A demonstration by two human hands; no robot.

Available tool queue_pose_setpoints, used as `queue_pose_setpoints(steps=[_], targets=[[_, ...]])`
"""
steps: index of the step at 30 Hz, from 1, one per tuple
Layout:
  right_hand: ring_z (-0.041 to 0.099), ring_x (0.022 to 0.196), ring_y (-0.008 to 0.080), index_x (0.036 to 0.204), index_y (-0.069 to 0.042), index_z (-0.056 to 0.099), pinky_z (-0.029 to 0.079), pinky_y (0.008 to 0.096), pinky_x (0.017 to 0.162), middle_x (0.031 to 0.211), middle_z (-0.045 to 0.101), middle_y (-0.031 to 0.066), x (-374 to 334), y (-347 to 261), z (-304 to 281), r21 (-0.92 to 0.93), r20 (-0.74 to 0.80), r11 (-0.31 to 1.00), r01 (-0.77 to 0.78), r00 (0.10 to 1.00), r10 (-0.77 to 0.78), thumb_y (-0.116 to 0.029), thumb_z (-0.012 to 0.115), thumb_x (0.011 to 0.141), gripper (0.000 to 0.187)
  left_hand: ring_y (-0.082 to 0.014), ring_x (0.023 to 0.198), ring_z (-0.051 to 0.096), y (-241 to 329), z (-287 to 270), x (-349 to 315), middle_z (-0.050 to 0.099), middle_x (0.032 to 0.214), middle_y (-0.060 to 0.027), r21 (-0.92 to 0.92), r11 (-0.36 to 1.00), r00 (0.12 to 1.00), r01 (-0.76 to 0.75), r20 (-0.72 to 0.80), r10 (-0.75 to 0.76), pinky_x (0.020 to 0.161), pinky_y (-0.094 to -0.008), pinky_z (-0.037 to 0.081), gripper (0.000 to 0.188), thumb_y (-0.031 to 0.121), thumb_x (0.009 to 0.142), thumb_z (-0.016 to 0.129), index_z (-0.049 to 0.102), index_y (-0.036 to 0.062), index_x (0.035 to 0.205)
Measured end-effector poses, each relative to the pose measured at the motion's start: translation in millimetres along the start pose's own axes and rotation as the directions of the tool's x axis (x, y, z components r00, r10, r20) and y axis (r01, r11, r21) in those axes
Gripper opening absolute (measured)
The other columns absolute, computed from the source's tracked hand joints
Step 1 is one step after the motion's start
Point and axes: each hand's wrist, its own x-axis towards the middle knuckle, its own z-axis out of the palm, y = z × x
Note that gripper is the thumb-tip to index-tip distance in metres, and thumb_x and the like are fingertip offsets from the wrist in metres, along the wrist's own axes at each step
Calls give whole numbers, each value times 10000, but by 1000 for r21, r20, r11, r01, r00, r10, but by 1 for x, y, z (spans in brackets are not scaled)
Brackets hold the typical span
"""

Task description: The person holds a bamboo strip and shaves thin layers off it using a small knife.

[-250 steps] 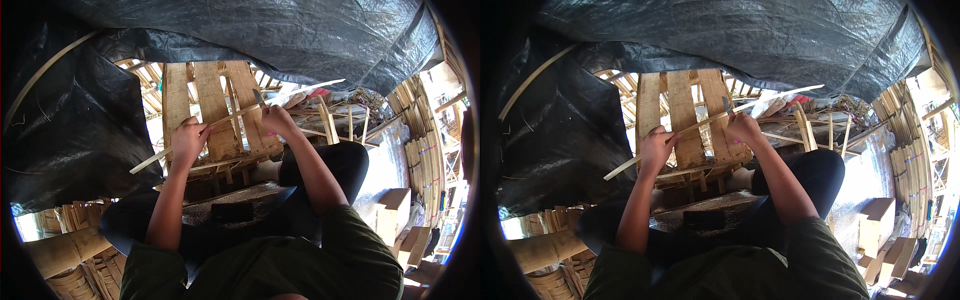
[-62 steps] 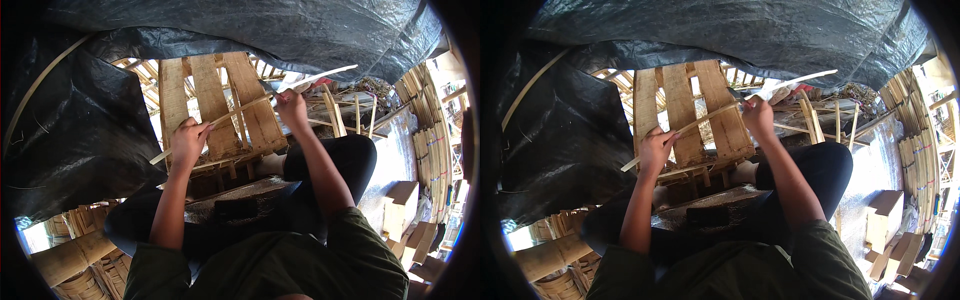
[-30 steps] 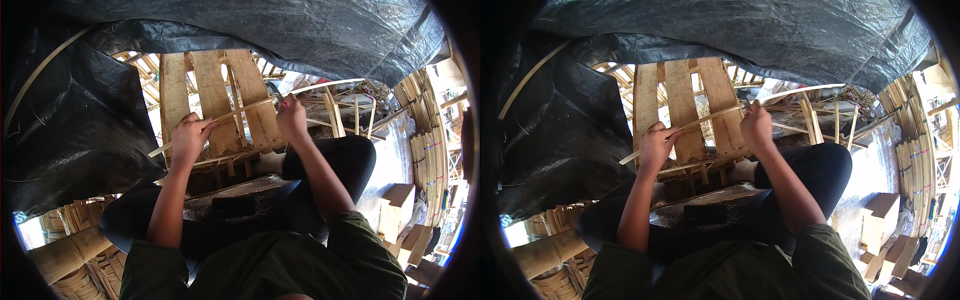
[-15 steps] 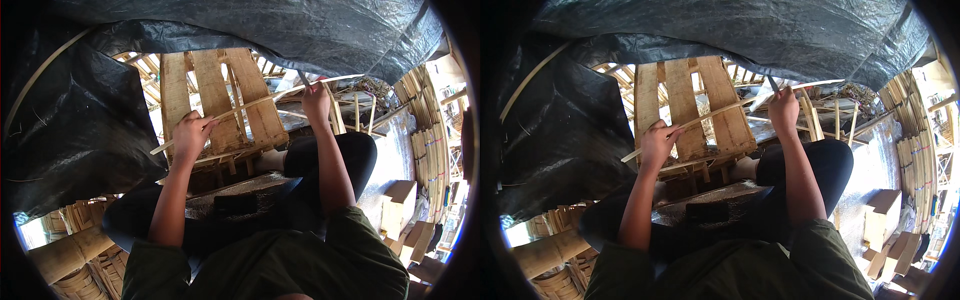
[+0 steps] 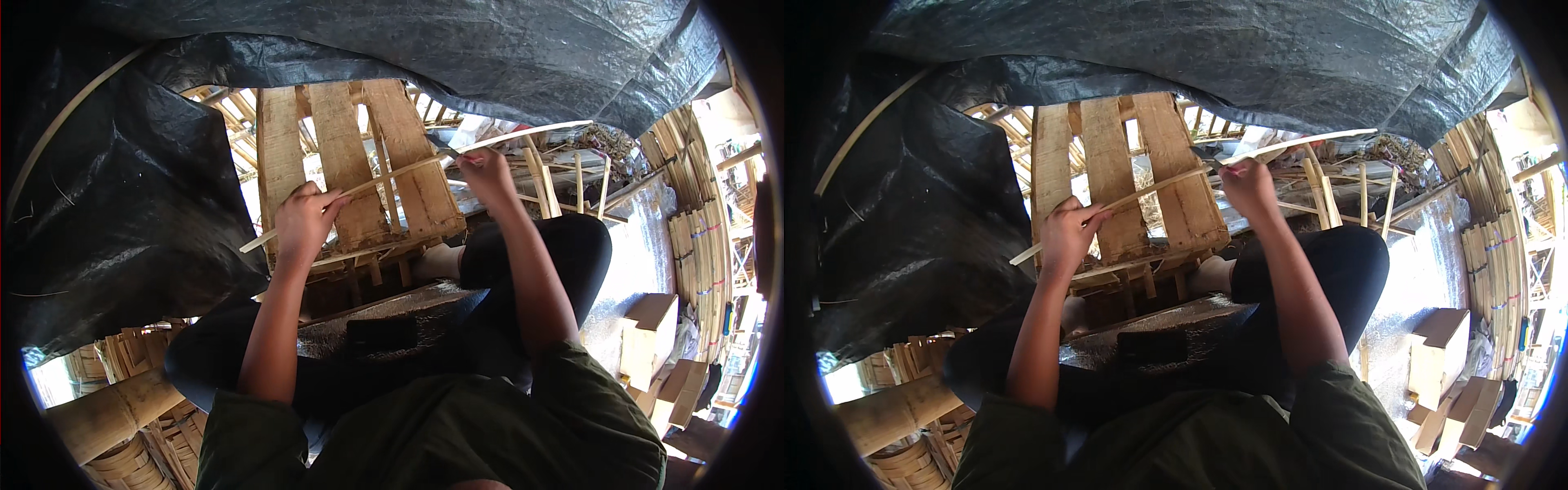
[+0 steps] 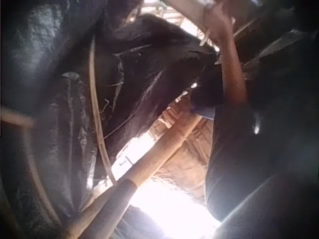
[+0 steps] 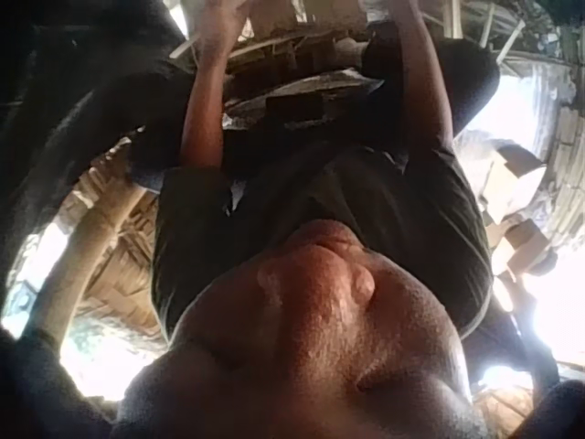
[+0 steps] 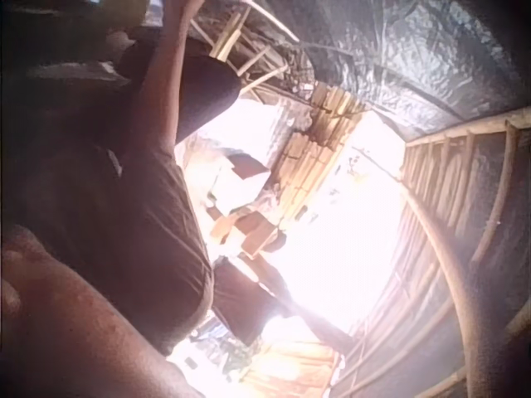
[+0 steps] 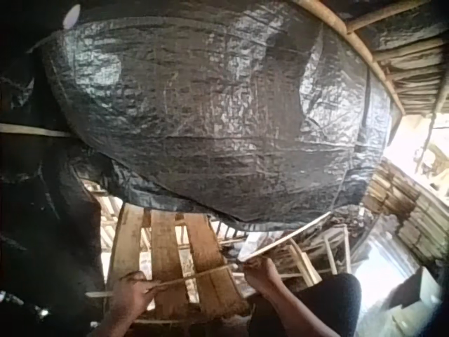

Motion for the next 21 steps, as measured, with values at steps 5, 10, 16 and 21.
queue_pose_setpoints(steps=[5,10,16,21], targets=[[597,538,213,898,19,716,471,387,511,646,634,72,26,13,-20,-192,-168,974,-120,982,87,-307,689,917,327,-258,678,643,2,4,-1,581,722,-64,29,996,996,-81,-35,82,587,-393,508,199,339,842,769,802,166,935],[544,471,168,1002,-36,669,418,352,440,660,593,39,43,27,-41,272,-123,945,-182,967,221,-316,588,1004,292,-268,684,645,7,1,2,562,716,-74,-24,999,1000,-28,-2,28,598,-405,514,182,320,850,765,798,161,932],[348,420,84,872,-44,570,276,289,383,584,453,-24,43,34,-8,201,143,901,-385,921,362,-317,529,1043,324,-278,688,644,21,8,0,564,723,-82,11,999,997,-43,-60,44,608,-397,515,198,300,843,770,784,111,902],[387,415,103,826,-36,537,286,307,375,550,419,-10,54,28,-11,119,-40,924,-365,928,371,-343,525,1037,373,-296,698,635,19,10,1,555,726,-90,-40,998,997,-49,-54,47,613,-410,494,234,317,836,778,791,101,925]])
